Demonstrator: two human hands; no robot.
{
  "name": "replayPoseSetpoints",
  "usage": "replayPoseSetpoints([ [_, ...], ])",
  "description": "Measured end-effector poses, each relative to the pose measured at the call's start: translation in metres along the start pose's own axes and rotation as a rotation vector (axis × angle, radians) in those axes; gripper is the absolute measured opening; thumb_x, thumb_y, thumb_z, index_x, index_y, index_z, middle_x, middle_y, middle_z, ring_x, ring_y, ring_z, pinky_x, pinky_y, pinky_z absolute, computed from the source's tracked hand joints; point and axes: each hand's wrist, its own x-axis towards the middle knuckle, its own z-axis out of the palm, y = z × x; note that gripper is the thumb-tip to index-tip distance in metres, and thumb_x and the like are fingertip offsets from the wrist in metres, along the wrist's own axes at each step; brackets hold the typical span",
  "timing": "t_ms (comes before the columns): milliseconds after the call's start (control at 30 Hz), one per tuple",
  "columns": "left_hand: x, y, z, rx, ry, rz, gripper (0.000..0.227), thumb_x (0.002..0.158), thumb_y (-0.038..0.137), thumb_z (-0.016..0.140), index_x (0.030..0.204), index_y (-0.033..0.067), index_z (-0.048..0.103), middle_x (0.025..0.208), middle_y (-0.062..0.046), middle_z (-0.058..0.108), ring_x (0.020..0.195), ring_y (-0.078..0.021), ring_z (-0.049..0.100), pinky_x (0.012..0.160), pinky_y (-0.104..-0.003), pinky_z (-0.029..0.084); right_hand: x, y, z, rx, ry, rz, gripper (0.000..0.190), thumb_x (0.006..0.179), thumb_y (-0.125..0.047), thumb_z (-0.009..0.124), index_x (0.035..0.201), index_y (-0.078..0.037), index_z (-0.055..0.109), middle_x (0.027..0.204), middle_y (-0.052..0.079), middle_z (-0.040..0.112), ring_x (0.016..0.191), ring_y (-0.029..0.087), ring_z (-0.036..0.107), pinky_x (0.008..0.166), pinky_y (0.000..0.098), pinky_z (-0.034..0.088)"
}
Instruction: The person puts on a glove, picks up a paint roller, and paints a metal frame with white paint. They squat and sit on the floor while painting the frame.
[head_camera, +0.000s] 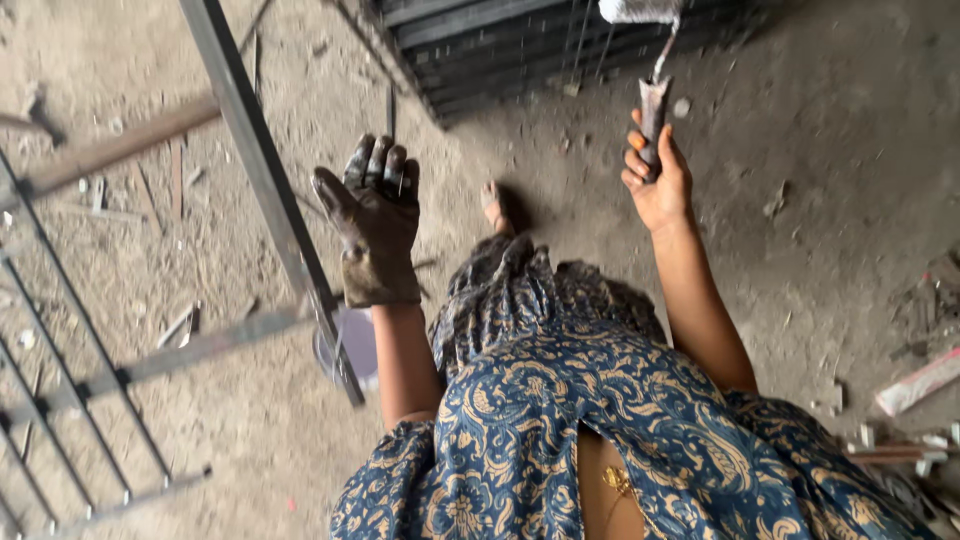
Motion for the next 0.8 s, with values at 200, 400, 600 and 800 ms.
replayPoseSetpoints([
  [200, 0.079, 0.023, 0.019, 0.089, 0.001, 0.041, 0.087, 0.091, 0.062, 0.062, 0.149, -0.0010, 0.045, 0.140, -0.018, 0.061, 0.117, -0.0314, 0.064, 0.107, -0.048, 0.054, 0.066, -0.036, 0.013, -0.072, 0.069, -0.081, 0.053, 0.111, -0.049, 0.051, 0.147, -0.009, 0.053, 0.102, -0.005, 0.052, 0.068, 0.003, 0.039, 0.062, 0.0192, 0.032],
  [400, 0.149, 0.045, 0.030, 0.170, -0.116, 0.063, 0.088, 0.094, 0.064, 0.062, 0.152, 0.0012, 0.044, 0.139, -0.017, 0.059, 0.121, -0.0305, 0.063, 0.111, -0.050, 0.051, 0.122, -0.045, 0.032, -0.176, 0.189, -0.173, 0.053, 0.110, -0.051, 0.052, 0.142, -0.010, 0.055, 0.094, -0.007, 0.050, 0.063, 0.001, 0.036, 0.057, 0.0187, 0.029],
  [600, 0.195, 0.047, 0.045, 0.261, -0.090, 0.066, 0.087, 0.092, 0.065, 0.059, 0.152, 0.0045, 0.041, 0.140, -0.015, 0.060, 0.121, -0.0284, 0.063, 0.110, -0.049, 0.053, 0.138, -0.039, 0.023, -0.184, 0.296, -0.193, 0.050, 0.108, -0.052, 0.054, 0.136, -0.011, 0.059, 0.089, -0.008, 0.049, 0.059, 0.001, 0.033, 0.055, 0.0186, 0.027],
  [800, 0.221, 0.036, 0.062, 0.192, -0.141, -0.034, 0.082, 0.095, 0.062, 0.060, 0.151, 0.0046, 0.044, 0.136, -0.014, 0.062, 0.123, -0.0278, 0.064, 0.112, -0.046, 0.052, 0.125, -0.034, 0.000, -0.167, 0.398, -0.213, 0.047, 0.108, -0.052, 0.055, 0.131, -0.012, 0.060, 0.090, -0.008, 0.049, 0.061, 0.001, 0.034, 0.056, 0.0192, 0.028],
])
